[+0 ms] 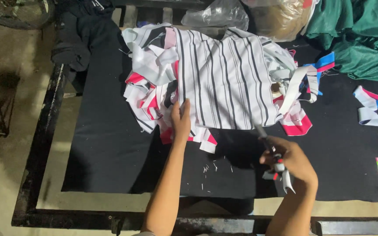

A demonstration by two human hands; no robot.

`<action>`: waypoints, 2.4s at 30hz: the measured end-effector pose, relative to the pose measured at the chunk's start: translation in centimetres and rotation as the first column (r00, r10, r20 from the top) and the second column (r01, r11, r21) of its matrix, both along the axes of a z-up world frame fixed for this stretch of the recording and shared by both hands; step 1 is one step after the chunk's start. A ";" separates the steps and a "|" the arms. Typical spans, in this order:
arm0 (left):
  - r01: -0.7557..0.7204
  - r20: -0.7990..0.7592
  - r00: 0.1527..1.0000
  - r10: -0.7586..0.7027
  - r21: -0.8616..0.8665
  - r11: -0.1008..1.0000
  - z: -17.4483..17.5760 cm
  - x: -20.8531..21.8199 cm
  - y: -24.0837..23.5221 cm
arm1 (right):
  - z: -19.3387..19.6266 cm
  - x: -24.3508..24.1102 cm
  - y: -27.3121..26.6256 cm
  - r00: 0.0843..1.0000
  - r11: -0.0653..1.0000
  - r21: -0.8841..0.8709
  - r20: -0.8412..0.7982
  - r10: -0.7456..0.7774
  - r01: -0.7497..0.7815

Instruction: Cutting a piece of striped fabric into multiple strips using scissors on a work table.

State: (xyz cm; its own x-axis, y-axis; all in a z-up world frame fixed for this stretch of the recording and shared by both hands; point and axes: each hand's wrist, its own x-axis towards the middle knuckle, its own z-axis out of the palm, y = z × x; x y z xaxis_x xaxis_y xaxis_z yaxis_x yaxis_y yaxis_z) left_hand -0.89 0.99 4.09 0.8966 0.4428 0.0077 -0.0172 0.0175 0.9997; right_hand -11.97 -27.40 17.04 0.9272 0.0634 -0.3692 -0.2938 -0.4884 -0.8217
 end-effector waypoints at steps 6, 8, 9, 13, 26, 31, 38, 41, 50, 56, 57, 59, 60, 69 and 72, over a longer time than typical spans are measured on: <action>0.128 -0.133 0.983 -0.130 -0.021 0.992 0.3 -0.9 -0.1 | -6.3 4.5 -4.2 0.922 0.854 -0.449 0.379 -0.085 0.263; 0.167 -0.169 0.972 -0.164 0.002 0.986 1.4 -0.6 -0.1 | -7.1 6.5 -4.7 0.919 0.688 -0.633 0.373 -0.131 0.355; 0.167 -0.157 0.974 -0.165 0.002 0.986 0.9 -0.2 -0.3 | -8.1 7.0 -5.8 0.914 0.686 -0.630 0.385 -0.131 0.363; 0.179 -0.091 0.979 -0.180 -0.025 0.984 -0.1 -0.4 -0.5 | -10.9 8.0 -7.9 0.956 0.618 -0.740 0.287 -0.066 0.265; 0.198 -0.052 0.980 -0.192 0.143 0.970 -3.6 -0.1 -1.0 | -1.3 6.6 -4.3 0.878 0.650 -0.707 0.462 0.127 0.278; 0.293 -0.132 0.955 -0.265 0.301 0.908 0.9 -1.8 -1.4 | -8.5 7.7 -1.6 0.758 0.536 -0.764 0.574 0.309 0.360; 0.274 -0.042 0.962 -0.271 0.105 0.956 -4.8 0.5 -1.8 | -12.4 8.0 -0.9 0.661 0.506 -0.651 0.725 0.193 0.566; 0.232 -0.061 0.969 -0.238 -0.091 0.968 0.6 -1.1 -0.8 | -12.0 7.7 -0.5 0.665 0.397 -0.676 0.722 0.188 0.621; 0.169 0.186 0.971 -0.148 -0.099 0.981 2.1 -1.0 1.0 | -10.0 6.4 0.9 0.622 0.490 -0.613 0.764 0.169 0.620; 0.247 0.214 0.945 -0.246 0.025 0.969 5.6 -2.3 -0.4 | -6.8 5.7 2.5 0.592 0.553 -0.580 0.785 0.183 0.598; 0.245 0.215 0.945 -0.246 0.029 0.969 5.2 -2.2 -0.3 | -6.8 5.8 3.2 0.590 0.557 -0.577 0.787 0.181 0.598; 0.241 0.174 0.956 -0.236 -0.006 0.971 4.3 -2.4 -0.6 | -7.0 5.6 4.1 0.652 0.503 -0.687 0.704 0.283 0.524; 0.234 0.175 0.958 -0.229 -0.011 0.972 3.1 -2.3 -0.7 | -8.4 5.9 3.6 0.650 0.503 -0.690 0.702 0.290 0.520; 0.234 -0.026 0.972 -0.233 0.037 0.972 4.7 -2.4 -0.9 | -10.9 5.2 4.0 0.690 0.423 -0.717 0.680 0.250 0.553; 0.336 -0.161 0.936 -0.313 0.151 0.929 1.9 -2.3 -0.3 | -12.3 5.6 3.5 0.781 0.432 -0.781 0.579 0.232 0.451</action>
